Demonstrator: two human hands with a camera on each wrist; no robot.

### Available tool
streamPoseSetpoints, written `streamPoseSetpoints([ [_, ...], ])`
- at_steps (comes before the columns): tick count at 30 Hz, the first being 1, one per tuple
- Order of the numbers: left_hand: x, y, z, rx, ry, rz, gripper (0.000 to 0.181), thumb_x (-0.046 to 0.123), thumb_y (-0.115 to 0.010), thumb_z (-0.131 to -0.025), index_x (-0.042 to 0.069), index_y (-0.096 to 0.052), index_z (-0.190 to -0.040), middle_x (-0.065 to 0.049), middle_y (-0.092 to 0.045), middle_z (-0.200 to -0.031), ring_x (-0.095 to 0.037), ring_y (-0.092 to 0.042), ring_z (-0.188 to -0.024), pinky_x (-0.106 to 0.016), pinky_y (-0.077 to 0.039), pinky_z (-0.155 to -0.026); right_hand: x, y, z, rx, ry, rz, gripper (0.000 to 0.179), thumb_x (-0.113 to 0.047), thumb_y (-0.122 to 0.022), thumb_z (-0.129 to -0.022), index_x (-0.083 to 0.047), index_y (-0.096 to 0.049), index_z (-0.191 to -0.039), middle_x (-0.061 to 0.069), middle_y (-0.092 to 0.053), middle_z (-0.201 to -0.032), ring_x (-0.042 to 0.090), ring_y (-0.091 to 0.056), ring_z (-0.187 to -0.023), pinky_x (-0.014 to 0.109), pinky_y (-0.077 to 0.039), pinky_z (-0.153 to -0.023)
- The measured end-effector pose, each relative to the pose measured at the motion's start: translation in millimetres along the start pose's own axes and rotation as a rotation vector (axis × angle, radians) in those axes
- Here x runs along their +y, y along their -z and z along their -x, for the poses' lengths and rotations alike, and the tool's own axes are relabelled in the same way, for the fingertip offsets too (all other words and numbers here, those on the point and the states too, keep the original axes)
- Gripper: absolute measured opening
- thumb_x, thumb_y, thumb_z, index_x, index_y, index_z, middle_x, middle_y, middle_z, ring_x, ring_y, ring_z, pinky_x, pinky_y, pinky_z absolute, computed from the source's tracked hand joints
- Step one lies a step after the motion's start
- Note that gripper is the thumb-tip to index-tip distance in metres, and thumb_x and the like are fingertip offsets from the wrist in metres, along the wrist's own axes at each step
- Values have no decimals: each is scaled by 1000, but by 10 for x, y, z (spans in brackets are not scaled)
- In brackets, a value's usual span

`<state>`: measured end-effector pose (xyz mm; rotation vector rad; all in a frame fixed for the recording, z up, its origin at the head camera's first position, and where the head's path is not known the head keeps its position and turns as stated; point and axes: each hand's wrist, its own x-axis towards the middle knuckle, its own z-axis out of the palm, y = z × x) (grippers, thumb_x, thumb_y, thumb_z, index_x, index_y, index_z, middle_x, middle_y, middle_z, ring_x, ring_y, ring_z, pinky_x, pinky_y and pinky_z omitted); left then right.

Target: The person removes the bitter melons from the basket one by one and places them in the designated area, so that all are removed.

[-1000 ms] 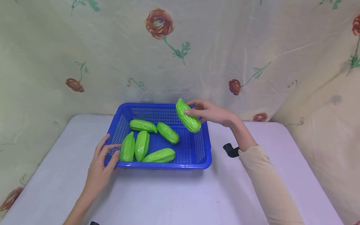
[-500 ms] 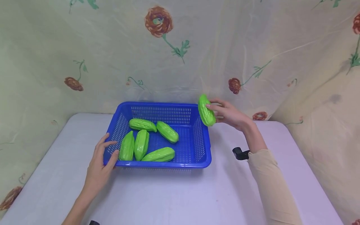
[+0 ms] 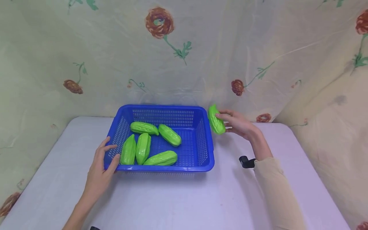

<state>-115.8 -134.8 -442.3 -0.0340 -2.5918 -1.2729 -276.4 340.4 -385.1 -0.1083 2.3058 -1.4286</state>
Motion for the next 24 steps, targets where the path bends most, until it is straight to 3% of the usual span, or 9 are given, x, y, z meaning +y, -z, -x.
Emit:
streamPoseSetpoints([
  [3, 1, -3, 1, -1, -7, 4, 40, 30, -56, -112, 13, -54, -148, -2, -32, -178, -44, -45, -156, -54, -59, -79, 97, -33, -39, 0, -17, 21, 75, -48, -50, -113, -2, -25, -167, 15, -47, -148, 30, -57, -129, 27, -56, -96],
  [6, -1, -3, -3, -8, -7, 6, 39, 30, -56, -112, 14, -54, -148, -1, -31, -178, -45, -48, -154, -46, -57, -70, 192, -77, -86, 11, -27, 52, 75, -47, -52, -112, -1, -28, -166, 21, -47, -153, 37, -55, -135, 32, -55, -100],
  [9, -9, 4, 3, -10, 6, 1, 38, 30, -56, -112, 15, -55, -147, 0, -30, -179, -45, -49, -153, -35, -49, -64, 267, -129, -129, 15, -44, 76, 74, -47, -52, -112, 1, -31, -165, 25, -47, -156, 43, -55, -139, 43, -54, -109],
  [12, -17, 11, 6, -12, 10, -1, 38, 31, -56, -112, 15, -55, -146, 0, -29, -179, -44, -47, -154, -34, -48, -65, 327, -165, -160, 19, -73, 84, 74, -47, -51, -112, 1, -31, -165, 28, -46, -158, 48, -52, -143, 56, -50, -117],
  [15, -23, 10, 4, -9, 3, -3, 38, 31, -55, -112, 15, -56, -146, -1, -30, -179, -43, -44, -157, -39, -52, -70, 369, -186, -167, 22, -89, 100, 76, -47, -51, -112, 1, -28, -166, 29, -47, -158, 47, -54, -141, 60, -48, -118],
  [20, -29, 6, 5, -6, 0, -7, 37, 30, -55, -112, 14, -56, -146, -2, -30, -179, -43, -43, -158, -43, -55, -74, 402, -218, -162, 22, -102, 118, 77, -45, -50, -113, 2, -25, -168, 30, -52, -154, 36, -62, -127, 53, -55, -113],
  [24, -32, -1, 3, -6, -3, -6, 37, 29, -55, -112, 14, -56, -146, -1, -30, -179, -43, -44, -157, -48, -57, -76, 406, -249, -163, 32, -105, 123, 75, -42, -50, -114, 3, -24, -168, 31, -51, -156, 36, -61, -128, 54, -55, -111],
])
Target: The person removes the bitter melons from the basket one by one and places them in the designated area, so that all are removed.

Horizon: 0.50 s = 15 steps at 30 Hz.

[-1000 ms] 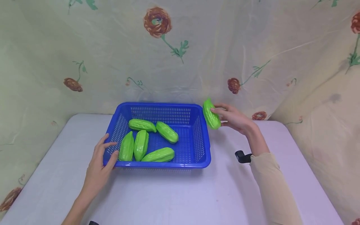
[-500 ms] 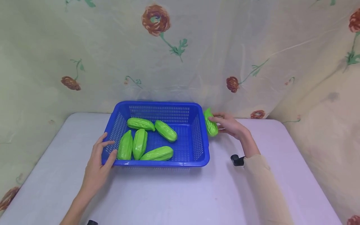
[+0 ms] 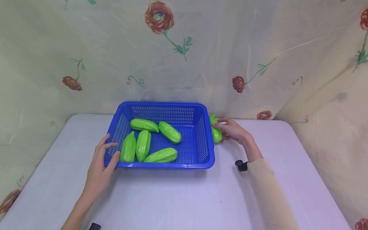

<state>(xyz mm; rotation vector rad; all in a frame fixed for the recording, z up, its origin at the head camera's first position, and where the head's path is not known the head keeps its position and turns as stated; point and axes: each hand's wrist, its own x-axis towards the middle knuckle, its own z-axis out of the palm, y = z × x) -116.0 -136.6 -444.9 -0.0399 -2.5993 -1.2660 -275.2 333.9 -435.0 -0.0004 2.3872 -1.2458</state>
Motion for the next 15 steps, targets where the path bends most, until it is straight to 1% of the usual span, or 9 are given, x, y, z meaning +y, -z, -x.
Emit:
streamPoseSetpoints([
  [3, -1, -5, -5, 0, -1, -2, 36, 29, -55, -112, 14, -57, -145, -1, -30, -179, -43, -43, -158, -49, -57, -78, -15, -20, -4, 1, -7, 2, 75, -40, -50, -114, 4, -22, -168, 32, -47, -160, 41, -57, -135, 59, -52, -113],
  [8, -5, -11, -16, -6, 6, -3, 37, 30, -55, -112, 14, -57, -146, -1, -29, -179, -42, -42, -158, -39, -53, -74, -17, -31, -15, 1, -17, 1, 73, -37, -48, -115, 4, -20, -168, 33, -41, -164, 47, -50, -144, 66, -46, -117],
  [12, -12, -9, -15, -9, 16, 1, 37, 30, -55, -112, 15, -57, -146, 0, -29, -179, -42, -44, -157, -33, -47, -65, -18, -36, -18, -1, -14, 4, 73, -39, -46, -115, 4, -19, -168, 34, -39, -165, 48, -48, -146, 67, -45, -118],
  [13, -14, -7, -14, -9, 17, 2, 37, 30, -55, -112, 15, -57, -146, 0, -29, -179, -43, -46, -156, -32, -46, -63, -22, -37, -18, -2, -13, 4, 74, -40, -46, -115, 4, -19, -168, 34, -38, -165, 49, -47, -146, 67, -45, -118],
  [15, -21, -5, -11, -6, 19, 5, 37, 30, -55, -112, 15, -57, -146, 0, -29, -179, -42, -59, -143, -30, -41, -56, -35, -38, -9, -4, -18, 9, 76, -43, -45, -115, 3, -18, -169, 34, -36, -167, 51, -44, -149, 67, -44, -119],
])
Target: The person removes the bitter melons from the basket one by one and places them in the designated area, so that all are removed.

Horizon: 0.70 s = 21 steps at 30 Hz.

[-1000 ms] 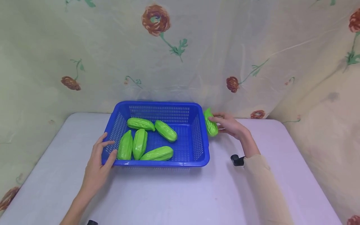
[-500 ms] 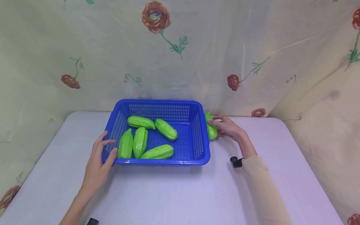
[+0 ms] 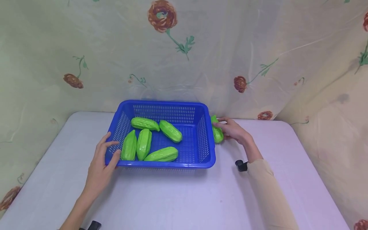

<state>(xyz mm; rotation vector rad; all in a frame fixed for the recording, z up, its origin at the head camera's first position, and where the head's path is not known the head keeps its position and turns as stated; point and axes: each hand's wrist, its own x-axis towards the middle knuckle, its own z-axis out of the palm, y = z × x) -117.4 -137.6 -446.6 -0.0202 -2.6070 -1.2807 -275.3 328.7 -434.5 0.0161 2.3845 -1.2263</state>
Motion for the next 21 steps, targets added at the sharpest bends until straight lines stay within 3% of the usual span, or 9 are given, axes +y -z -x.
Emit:
streamPoseSetpoints([
  [2, -2, 1, 0, 4, -3, 0, 37, 29, -56, -112, 15, -57, -145, 0, -30, -179, -39, -68, -124, -28, -36, -52, -17, 6, 15, 0, -7, 9, 78, -46, -45, -115, 2, -17, -169, 35, -33, -168, 53, -41, -151, 68, -43, -119],
  [5, -2, 2, 1, 8, -6, 0, 36, 28, -56, -112, 15, -58, -145, 0, -31, -178, -33, -68, -102, -27, -32, -49, -62, 16, 48, 17, -25, 39, 81, -48, -47, -114, 2, -16, -169, 36, -31, -169, 56, -38, -153, 68, -43, -119],
  [10, 4, 6, 10, 7, -4, -8, 36, 29, -56, -112, 14, -58, -145, 0, -31, -178, -32, -68, -101, -27, -32, -49, -196, 31, 121, 104, -19, 97, 80, -45, -49, -113, 4, -17, -168, 35, -27, -171, 57, -34, -155, 69, -41, -120],
  [12, 6, 6, 11, 5, -2, -13, 36, 29, -56, -112, 15, -58, -145, 0, -31, -178, -32, -68, -93, -27, -32, -48, -267, 44, 160, 135, 5, 115, 78, -43, -49, -113, 3, -19, -168, 35, -26, -172, 56, -33, -156, 70, -40, -121],
  [21, 3, 5, 3, 6, 2, -22, 36, 29, -56, -112, 15, -58, -145, 1, -31, -178, -30, -67, -88, -27, -32, -48, -688, 38, 341, 215, 137, 156, 77, -47, -51, -112, -7, -20, -170, 33, -32, -171, 53, -38, -156, 68, -41, -121],
])
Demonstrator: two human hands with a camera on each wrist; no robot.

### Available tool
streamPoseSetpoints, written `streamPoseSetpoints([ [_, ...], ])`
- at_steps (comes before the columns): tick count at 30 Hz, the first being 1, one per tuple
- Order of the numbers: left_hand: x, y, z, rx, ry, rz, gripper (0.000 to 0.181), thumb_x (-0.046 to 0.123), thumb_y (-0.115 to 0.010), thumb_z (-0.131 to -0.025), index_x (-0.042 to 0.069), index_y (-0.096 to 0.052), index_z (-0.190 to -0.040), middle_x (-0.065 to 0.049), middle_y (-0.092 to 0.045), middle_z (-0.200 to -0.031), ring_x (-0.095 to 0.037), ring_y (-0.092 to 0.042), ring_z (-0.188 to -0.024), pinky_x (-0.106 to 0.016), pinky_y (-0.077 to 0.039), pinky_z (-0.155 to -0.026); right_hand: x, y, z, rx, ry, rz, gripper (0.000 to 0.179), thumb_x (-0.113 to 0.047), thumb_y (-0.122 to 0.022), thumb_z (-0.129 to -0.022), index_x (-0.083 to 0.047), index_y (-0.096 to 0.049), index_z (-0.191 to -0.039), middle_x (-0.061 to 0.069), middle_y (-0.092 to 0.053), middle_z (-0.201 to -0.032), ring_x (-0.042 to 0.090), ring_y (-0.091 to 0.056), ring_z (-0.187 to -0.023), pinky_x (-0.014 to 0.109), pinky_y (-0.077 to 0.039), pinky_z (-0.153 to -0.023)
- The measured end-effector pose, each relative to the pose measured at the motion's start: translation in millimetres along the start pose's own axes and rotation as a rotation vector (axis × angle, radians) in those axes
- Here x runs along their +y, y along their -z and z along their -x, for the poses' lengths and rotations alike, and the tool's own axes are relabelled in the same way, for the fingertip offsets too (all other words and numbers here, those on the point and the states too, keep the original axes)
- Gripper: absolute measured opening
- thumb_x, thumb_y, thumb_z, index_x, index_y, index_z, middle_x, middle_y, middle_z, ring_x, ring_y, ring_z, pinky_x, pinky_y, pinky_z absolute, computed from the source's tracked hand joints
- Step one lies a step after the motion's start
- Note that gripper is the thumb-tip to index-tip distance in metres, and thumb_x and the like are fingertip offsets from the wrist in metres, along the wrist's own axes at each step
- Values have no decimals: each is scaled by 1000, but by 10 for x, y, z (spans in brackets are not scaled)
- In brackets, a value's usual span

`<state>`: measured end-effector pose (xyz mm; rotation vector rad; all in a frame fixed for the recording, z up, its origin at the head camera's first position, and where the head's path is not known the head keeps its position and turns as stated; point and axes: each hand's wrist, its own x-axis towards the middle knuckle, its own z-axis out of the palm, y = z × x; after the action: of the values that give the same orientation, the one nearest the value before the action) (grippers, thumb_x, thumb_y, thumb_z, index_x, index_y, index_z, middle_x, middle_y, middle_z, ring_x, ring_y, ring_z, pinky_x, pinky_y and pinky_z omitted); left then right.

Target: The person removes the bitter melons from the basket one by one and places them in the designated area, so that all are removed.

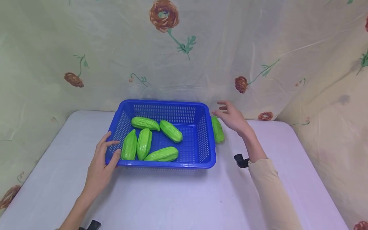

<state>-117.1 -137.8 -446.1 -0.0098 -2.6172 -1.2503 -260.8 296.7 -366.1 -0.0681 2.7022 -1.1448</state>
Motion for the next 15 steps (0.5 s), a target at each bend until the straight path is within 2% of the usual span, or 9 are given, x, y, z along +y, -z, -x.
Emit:
streamPoseSetpoints([
  [3, -4, -3, 0, 1, -1, 2, 36, 29, -56, -111, 15, -58, -145, 1, -31, -178, -32, -68, -92, -27, -32, -48, -186, -9, 57, 18, 53, 5, 76, -47, -54, -111, -10, -23, -170, 30, -35, -171, 52, -40, -156, 68, -42, -120],
  [6, -8, -3, -1, 2, -5, 5, 36, 29, -56, -111, 15, -58, -145, 1, -31, -178, -36, -70, -107, -27, -32, -49, -364, -26, 110, 8, 97, 2, 73, -46, -57, -110, -12, -29, -168, 26, -39, -169, 49, -44, -155, 67, -44, -119],
  [8, -10, -4, -3, 1, -6, 7, 36, 30, -56, -111, 15, -58, -145, 0, -31, -178, -37, -70, -111, -28, -33, -48, -480, -36, 142, -12, 123, 0, 69, -45, -58, -110, -13, -33, -166, 24, -43, -168, 47, -46, -154, 66, -45, -119],
  [13, -11, -4, -7, -6, -4, 6, 36, 30, -56, -111, 15, -58, -145, 0, -30, -179, -37, -71, -107, -28, -33, -48, -715, -96, 198, -80, 193, 32, 57, -42, -58, -111, -15, -47, -159, 18, -52, -163, 44, -51, -150, 65, -45, -119],
  [15, -9, -2, -9, -8, -6, 6, 37, 30, -56, -111, 15, -58, -145, 0, -30, -179, -40, -70, -116, -28, -34, -49, -785, -131, 208, -118, 218, 49, 53, -42, -59, -111, -15, -51, -156, 16, -56, -159, 42, -55, -146, 64, -45, -118],
])
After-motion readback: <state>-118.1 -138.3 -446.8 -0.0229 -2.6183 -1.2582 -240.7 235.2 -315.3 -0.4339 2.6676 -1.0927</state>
